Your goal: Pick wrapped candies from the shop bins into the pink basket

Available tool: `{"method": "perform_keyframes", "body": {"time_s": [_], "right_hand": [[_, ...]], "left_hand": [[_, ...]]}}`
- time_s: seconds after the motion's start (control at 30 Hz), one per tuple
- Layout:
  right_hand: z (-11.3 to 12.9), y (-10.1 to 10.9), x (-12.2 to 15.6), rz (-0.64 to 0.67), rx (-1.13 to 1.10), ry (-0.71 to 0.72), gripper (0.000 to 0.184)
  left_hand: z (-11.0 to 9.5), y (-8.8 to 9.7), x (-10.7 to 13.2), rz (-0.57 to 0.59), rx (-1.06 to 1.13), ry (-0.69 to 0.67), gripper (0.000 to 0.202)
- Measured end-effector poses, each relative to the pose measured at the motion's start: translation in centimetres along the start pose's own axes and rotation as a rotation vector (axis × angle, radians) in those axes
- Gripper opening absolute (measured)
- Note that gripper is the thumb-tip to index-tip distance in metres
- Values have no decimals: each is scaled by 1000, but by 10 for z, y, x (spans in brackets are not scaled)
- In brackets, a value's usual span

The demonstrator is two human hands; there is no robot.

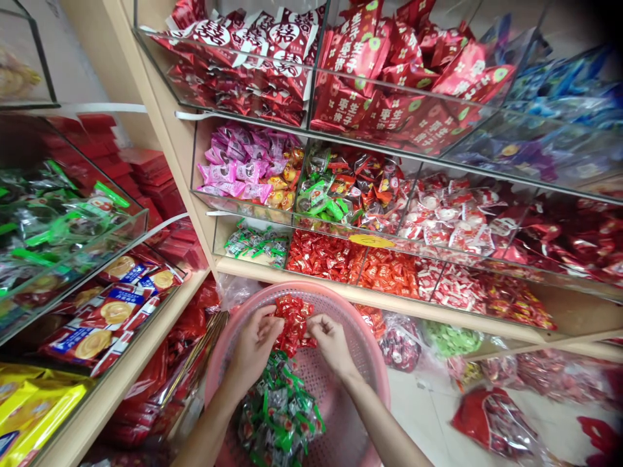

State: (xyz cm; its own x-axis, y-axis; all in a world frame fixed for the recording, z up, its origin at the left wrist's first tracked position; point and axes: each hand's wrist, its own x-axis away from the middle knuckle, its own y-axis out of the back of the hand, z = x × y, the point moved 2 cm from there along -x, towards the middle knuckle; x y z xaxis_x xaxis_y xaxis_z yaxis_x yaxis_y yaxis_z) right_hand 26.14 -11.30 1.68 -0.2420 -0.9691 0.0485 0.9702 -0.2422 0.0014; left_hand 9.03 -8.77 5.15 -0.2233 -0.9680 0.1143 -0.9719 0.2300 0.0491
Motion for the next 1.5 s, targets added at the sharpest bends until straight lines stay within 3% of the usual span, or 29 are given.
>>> {"method": "perform_keyframes", "body": {"time_s": [0.13, 0.23, 0.4, 0.53, 0.67, 0.8, 0.97, 1.03, 1.07, 1.17, 1.27, 1.33, 1.5], "right_hand": [[-53, 19, -24, 43, 106, -140, 17], [-79, 20, -33, 101, 140, -237, 20], [-102, 6, -46, 99, 268, -294, 20], [-106, 1, -52, 59, 331, -288, 26], [-88, 7, -52, -5, 468, -162, 36], [-45, 16, -61, -50, 657, 53, 42], [22, 25, -96, -169, 760, 262, 32], [41, 23, -114, -230, 836, 273, 27], [46, 21, -123, -236, 881, 240, 34], [50, 7, -143, -163, 1015, 68, 64], [43, -6, -153, -74, 1098, -27, 76], [38, -10, -155, -60, 1108, -10, 73], [27, 0, -156, -93, 1037, 95, 43]], "left_hand": [[16, 20, -6, -95, -43, -25, 46], [22, 36, -8, -145, -68, -58, 44], [26, 47, -7, -186, -83, -60, 40], [25, 53, -9, -229, -135, -122, 39], [37, 72, -20, -304, -296, -149, 40], [65, 91, -35, -400, -623, -204, 40], [99, 84, -37, -360, -905, -181, 49], [105, 78, -33, -339, -984, -138, 53], [106, 76, -31, -329, -1014, -125, 53], [106, 74, -29, -319, -1051, -128, 53], [106, 75, -29, -322, -1068, -141, 53], [106, 76, -29, -323, -1083, -148, 53], [106, 74, -28, -306, -1106, -160, 55]]}}
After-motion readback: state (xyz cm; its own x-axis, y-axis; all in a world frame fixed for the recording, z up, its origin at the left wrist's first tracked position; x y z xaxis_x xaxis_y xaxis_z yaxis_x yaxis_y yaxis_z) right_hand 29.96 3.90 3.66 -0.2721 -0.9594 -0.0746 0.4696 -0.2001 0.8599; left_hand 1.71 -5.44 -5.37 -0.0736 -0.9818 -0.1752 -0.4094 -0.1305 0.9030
